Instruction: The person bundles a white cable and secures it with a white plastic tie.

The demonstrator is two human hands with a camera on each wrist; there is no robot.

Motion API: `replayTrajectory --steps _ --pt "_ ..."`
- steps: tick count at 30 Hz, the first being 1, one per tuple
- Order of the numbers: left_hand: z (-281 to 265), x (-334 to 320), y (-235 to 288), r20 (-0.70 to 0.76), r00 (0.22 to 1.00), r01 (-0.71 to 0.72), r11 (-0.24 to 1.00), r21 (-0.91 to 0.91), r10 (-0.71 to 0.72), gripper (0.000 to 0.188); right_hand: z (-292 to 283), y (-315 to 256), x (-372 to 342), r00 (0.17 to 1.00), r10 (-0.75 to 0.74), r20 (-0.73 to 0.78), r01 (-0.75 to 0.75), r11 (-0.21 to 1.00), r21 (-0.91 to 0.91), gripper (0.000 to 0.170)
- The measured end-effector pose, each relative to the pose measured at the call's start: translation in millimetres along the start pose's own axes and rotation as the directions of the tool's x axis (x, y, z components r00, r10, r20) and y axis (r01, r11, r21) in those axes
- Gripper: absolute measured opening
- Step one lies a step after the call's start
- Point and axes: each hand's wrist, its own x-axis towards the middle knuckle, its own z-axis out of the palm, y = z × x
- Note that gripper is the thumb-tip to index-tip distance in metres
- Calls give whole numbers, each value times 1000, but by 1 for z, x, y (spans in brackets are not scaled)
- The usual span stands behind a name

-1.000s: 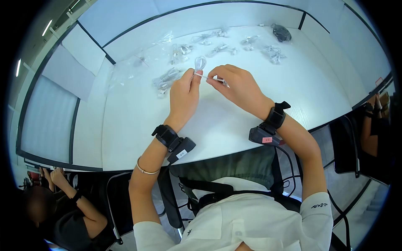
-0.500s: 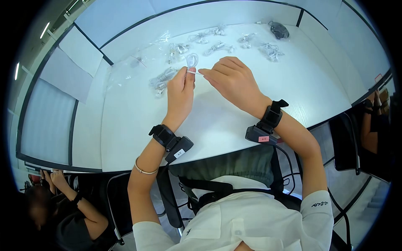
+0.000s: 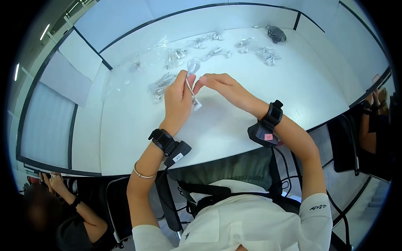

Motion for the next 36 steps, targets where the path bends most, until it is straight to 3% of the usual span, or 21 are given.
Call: replayTrajectory --steps 4,10,13,19,22,28,31,34,36 --pt "-1 1 4 47 998 -43 998 42 41 6 2 3 -1 992 123 37 -121 990 -74 35" --pt "-1 0 6 37 999 -35 996 76 33 4 0 7 1 998 -41 57 46 996 -78 25" --pt "-2 1 1 5 997 -81 981 175 82 4 -2 -1 -1 996 44 76 -37 995 -96 18" --pt "-4 2 6 -9 999 -44 969 242 48 6 3 -2 -2 998 -28 -59 18 988 -153 20" --pt "-3 2 4 -21 998 -45 969 242 51 7 4 -8 -3 983 -168 -74 127 914 -386 20" --pt "0 2 -2 -52 996 -64 974 218 77 9 7 -6 -4 997 -67 -36 64 995 -80 14" --pt "-1 3 1 -58 996 -55 971 233 70 14 6 -2 -3 999 -38 -35 37 999 -26 13" --pt "-2 3 4 -64 996 -44 972 230 60 19 5 5 -2 981 -170 -95 153 974 -168 14" --pt "-3 2 2 -57 997 -30 972 231 44 23 4 3 -1 978 -183 -99 151 951 -271 15"
